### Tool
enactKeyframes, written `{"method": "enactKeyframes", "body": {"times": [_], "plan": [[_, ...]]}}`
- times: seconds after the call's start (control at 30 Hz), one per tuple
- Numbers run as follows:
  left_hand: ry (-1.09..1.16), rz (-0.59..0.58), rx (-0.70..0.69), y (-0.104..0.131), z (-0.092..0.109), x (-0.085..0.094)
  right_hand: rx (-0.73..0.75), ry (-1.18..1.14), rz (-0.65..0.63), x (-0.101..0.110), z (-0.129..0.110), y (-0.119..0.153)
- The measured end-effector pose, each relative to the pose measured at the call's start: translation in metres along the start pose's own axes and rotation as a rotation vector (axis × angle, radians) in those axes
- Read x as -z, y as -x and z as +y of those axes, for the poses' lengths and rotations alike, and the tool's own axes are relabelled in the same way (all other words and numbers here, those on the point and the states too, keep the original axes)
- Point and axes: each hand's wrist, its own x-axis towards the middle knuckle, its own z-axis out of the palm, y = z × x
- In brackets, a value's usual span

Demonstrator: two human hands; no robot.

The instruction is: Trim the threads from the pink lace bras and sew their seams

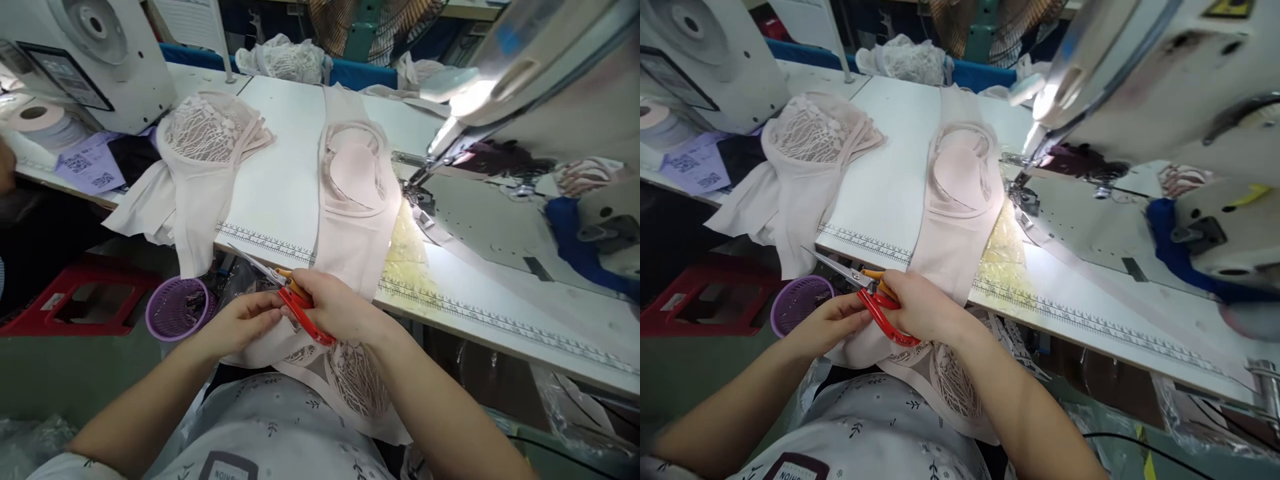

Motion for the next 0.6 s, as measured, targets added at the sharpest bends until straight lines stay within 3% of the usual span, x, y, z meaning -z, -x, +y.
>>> {"method": "enactKeyframes", "body": {"times": [0.1,0.23,0.33,0.4,0.43,0.5,0.6], "plan": [[-0.008,-0.017,0.057,0.0,0.003,0.005,0.014,0.027,-0.02,-0.001,-0.005,-0.008],[0.015,0.046,0.012,0.003,-0.003,0.01,-0.038,-0.027,0.011,-0.014,-0.009,-0.012],[-0.054,0.201,0.001,0.008,-0.01,0.014,-0.094,-0.148,0.221,-0.037,-0.005,0.0],[-0.098,0.302,-0.016,0.008,-0.016,0.018,-0.041,-0.259,0.389,-0.053,0.003,0.015],[-0.102,0.334,-0.027,0.007,-0.02,0.02,0.02,-0.263,0.397,-0.061,0.008,0.023],[-0.088,0.372,-0.044,0.004,-0.028,0.024,0.0,-0.186,0.192,-0.072,0.019,0.036],[-0.058,0.4,-0.054,-0.002,-0.04,0.029,-0.159,-0.078,-0.125,-0.084,0.032,0.043]]}}
